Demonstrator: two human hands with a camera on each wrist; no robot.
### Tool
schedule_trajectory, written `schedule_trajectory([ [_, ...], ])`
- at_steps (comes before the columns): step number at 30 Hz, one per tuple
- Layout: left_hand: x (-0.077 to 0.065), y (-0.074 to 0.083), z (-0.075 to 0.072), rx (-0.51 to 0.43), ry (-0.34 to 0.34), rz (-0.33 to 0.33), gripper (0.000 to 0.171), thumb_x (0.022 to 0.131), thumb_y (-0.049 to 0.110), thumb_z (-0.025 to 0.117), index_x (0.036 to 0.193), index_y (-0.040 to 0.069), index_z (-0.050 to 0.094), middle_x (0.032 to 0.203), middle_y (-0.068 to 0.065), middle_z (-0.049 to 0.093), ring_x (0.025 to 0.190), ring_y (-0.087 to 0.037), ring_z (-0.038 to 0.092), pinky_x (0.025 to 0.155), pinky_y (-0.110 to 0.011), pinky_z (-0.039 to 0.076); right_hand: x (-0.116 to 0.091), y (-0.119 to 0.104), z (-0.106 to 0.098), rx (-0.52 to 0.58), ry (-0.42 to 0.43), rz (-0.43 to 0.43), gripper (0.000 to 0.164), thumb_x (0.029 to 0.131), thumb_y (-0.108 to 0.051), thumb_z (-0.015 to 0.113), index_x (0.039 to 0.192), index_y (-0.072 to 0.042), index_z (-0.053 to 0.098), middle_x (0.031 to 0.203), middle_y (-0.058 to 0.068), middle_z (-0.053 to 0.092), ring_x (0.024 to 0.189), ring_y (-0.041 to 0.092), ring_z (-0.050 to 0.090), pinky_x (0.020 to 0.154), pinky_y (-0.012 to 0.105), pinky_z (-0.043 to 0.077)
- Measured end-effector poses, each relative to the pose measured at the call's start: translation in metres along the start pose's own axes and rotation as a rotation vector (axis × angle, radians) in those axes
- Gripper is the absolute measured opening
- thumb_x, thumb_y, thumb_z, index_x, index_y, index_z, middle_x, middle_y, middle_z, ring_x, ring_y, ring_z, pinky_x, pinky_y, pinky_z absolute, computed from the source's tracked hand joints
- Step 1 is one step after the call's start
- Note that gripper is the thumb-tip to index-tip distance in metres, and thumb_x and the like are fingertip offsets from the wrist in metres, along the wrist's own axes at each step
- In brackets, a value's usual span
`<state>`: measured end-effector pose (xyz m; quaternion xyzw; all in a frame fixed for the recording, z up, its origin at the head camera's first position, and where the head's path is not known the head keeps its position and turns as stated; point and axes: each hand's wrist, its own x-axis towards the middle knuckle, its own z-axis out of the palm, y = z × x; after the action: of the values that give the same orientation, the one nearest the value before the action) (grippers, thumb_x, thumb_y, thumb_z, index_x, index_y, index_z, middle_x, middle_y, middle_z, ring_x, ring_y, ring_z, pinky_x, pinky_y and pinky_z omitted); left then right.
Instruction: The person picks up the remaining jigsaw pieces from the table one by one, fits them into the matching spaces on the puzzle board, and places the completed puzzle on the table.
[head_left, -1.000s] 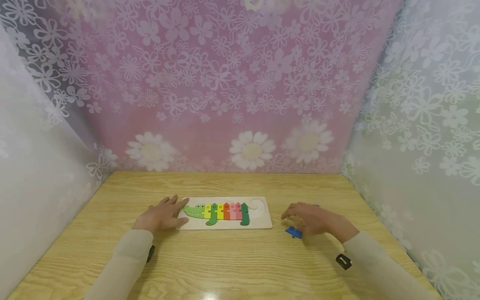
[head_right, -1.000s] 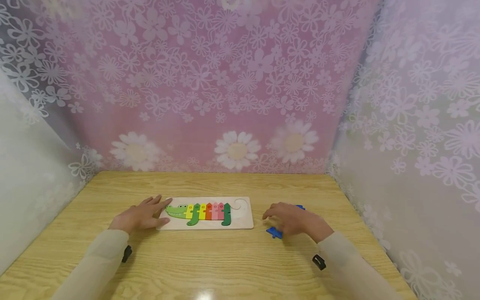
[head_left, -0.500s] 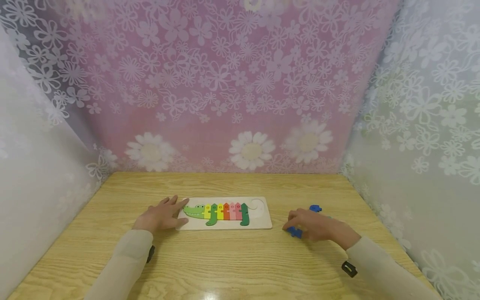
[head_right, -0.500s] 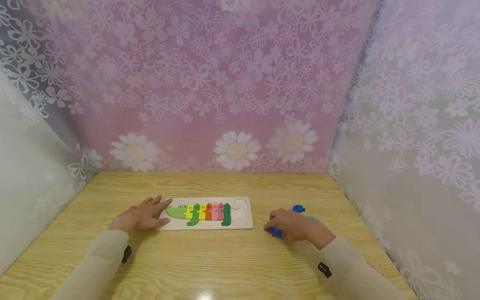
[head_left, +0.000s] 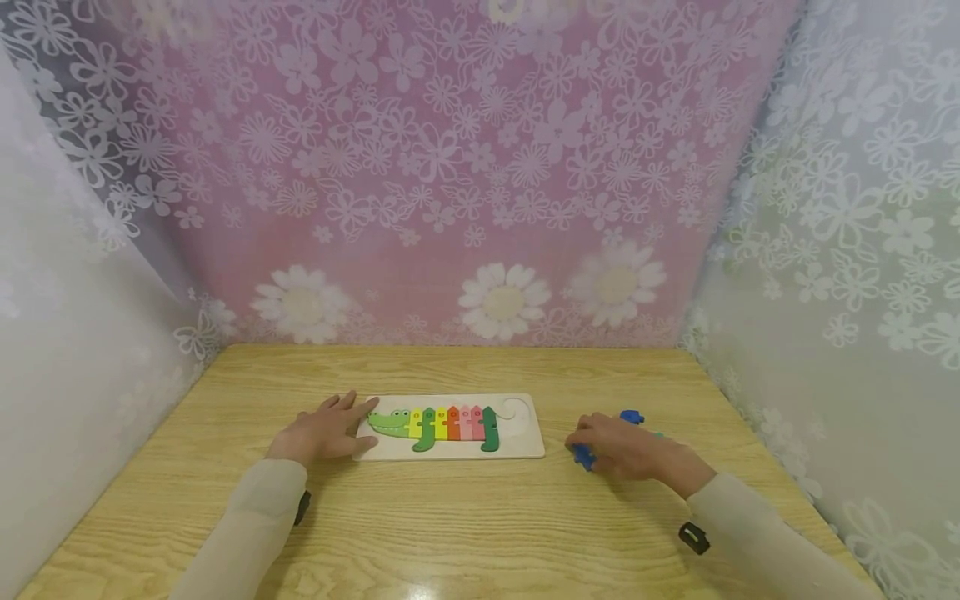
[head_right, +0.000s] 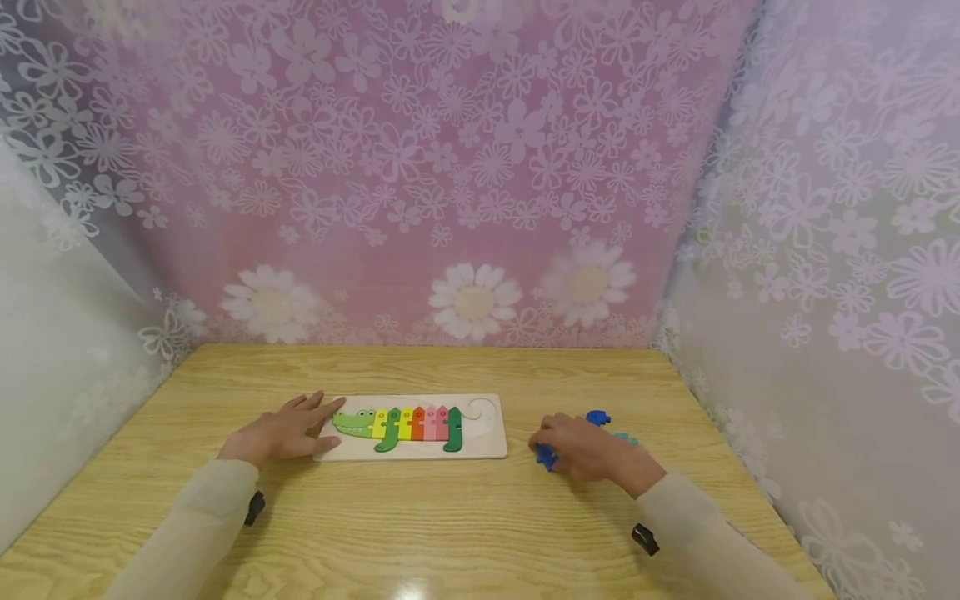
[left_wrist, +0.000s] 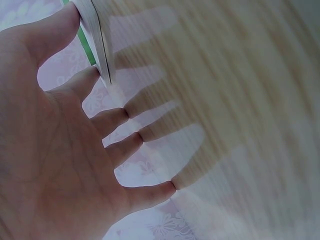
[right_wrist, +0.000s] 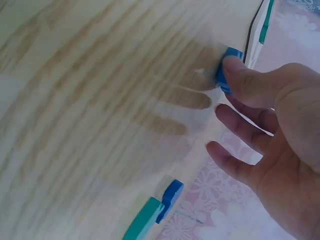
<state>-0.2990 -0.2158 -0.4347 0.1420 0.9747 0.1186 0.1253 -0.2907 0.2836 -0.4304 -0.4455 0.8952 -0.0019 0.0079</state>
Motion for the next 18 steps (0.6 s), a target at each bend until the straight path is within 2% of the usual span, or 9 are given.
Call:
schedule_trajectory([
  [4,0.000,0.000,0.000,0.003,0.005,0.002,0.079,0.100,0.060,0.055,0.165,0.021,0.030,0.169,-0.028,0.020,0.152,-0.060,0.019,0.105,-0.091,0.021,0.000,0.000,0.003,-0.038,0.072,-0.008,0.041,0.090,-0.006,0.078,0.130,-0.010,0.068,0.110,0.004,0.064,0.095,0.017,0.057,0.072,0.026,0.044],
  [6,0.000,0.000,0.000,0.003,0.005,0.002,0.079,0.100,0.060,0.055,0.164,0.021,0.030,0.169,-0.029,0.020,0.152,-0.060,0.019,0.104,-0.091,0.021,0.002,0.000,0.003,-0.051,0.097,0.000,0.041,0.091,-0.007,0.077,0.131,-0.009,0.067,0.112,0.004,0.064,0.097,0.019,0.056,0.072,0.027,0.042],
  [11,0.000,0.001,-0.001,0.005,0.003,-0.002,0.079,0.100,0.059,0.055,0.165,0.021,0.030,0.169,-0.029,0.020,0.152,-0.060,0.019,0.105,-0.091,0.021,0.010,0.000,0.003,-0.097,0.117,0.038,0.044,0.092,-0.010,0.077,0.135,-0.008,0.065,0.118,0.005,0.064,0.104,0.023,0.058,0.076,0.037,0.047],
  [18,0.001,-0.001,0.001,-0.001,0.002,-0.003,0.080,0.100,0.060,0.055,0.165,0.022,0.029,0.170,-0.028,0.019,0.152,-0.060,0.019,0.105,-0.091,0.020,0.027,-0.010,-0.001,-0.124,0.163,0.099,0.045,0.089,-0.017,0.081,0.132,-0.011,0.069,0.114,0.003,0.065,0.101,0.023,0.057,0.078,0.043,0.048],
])
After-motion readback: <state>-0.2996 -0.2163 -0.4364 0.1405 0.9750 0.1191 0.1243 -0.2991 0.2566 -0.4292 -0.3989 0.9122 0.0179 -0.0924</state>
